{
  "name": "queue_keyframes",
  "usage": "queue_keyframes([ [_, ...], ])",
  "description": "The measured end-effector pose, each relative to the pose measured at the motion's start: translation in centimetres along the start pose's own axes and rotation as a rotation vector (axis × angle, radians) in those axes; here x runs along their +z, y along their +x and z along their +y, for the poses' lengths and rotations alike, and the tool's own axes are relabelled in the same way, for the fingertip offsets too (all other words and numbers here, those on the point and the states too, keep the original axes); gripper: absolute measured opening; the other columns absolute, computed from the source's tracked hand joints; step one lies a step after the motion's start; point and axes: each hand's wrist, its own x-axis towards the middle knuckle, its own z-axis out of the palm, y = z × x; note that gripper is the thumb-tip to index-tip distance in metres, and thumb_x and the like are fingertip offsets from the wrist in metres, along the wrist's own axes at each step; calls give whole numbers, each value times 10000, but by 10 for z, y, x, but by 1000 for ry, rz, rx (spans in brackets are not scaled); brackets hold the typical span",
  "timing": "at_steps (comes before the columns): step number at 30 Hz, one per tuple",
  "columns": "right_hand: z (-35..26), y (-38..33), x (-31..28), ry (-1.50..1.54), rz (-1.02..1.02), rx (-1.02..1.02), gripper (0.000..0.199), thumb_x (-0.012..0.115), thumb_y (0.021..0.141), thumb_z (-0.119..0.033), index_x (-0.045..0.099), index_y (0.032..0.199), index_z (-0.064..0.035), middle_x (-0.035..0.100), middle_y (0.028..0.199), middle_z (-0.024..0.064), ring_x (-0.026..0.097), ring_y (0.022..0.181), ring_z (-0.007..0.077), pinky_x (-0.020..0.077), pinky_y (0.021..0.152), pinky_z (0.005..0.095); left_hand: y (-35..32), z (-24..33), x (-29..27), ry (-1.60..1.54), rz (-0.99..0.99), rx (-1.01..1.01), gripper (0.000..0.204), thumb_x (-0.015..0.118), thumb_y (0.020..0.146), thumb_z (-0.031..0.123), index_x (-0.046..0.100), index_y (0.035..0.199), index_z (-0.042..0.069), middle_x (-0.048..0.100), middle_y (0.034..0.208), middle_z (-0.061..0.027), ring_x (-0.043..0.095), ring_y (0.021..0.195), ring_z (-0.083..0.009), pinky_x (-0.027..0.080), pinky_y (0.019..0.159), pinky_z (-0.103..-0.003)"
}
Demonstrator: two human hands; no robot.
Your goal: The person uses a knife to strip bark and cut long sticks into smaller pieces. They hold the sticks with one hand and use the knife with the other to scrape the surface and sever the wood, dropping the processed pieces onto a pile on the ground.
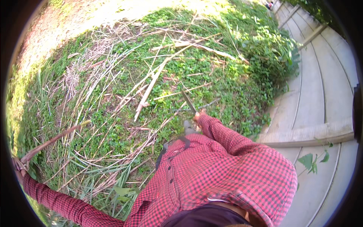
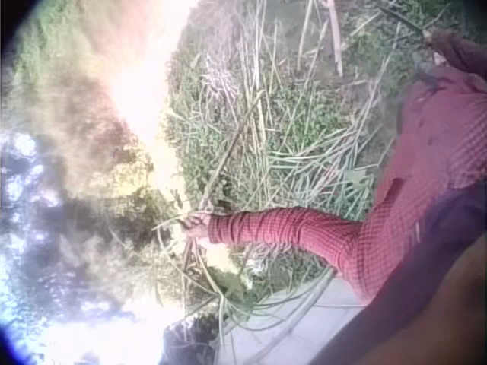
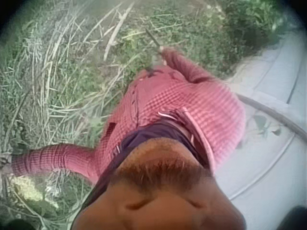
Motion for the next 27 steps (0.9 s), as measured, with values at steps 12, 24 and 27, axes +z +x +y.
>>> queue_keyframes([
  [12, -38, -70, -60, 512, 253, -656, 407, 743, 651, -255, 571, 931, -16, 617, 830, 85, 588, 785, 163, 461, 762, 296, -134, -387, 238, -165, -256, -700, 307, 569, 849, 157, 502, 1083, -31, 272, 491, 63, 244, 383, -37, 191, 336, -187],
  [24, 87, -87, -47, 986, 521, -266, 445, 790, 602, -176, 546, 937, -13, 608, 809, 74, 594, 695, 172, 495, 679, 308, -399, -471, 427, -219, -562, -1176, 167, 649, 778, 116, 508, 852, 65, 381, 522, 24, 361, 419, -89, 301, 385, -221],
  [27, 120, -103, -37, 1182, 623, -196, 333, 745, 666, -85, 518, 901, -21, 596, 728, 65, 574, 585, 142, 484, 555, 283, -457, -492, 462, -78, -877, -1250, 132, 594, 812, 90, 502, 864, 10, 527, 642, -41, 530, 553, -163, 459, 493, -276],
])
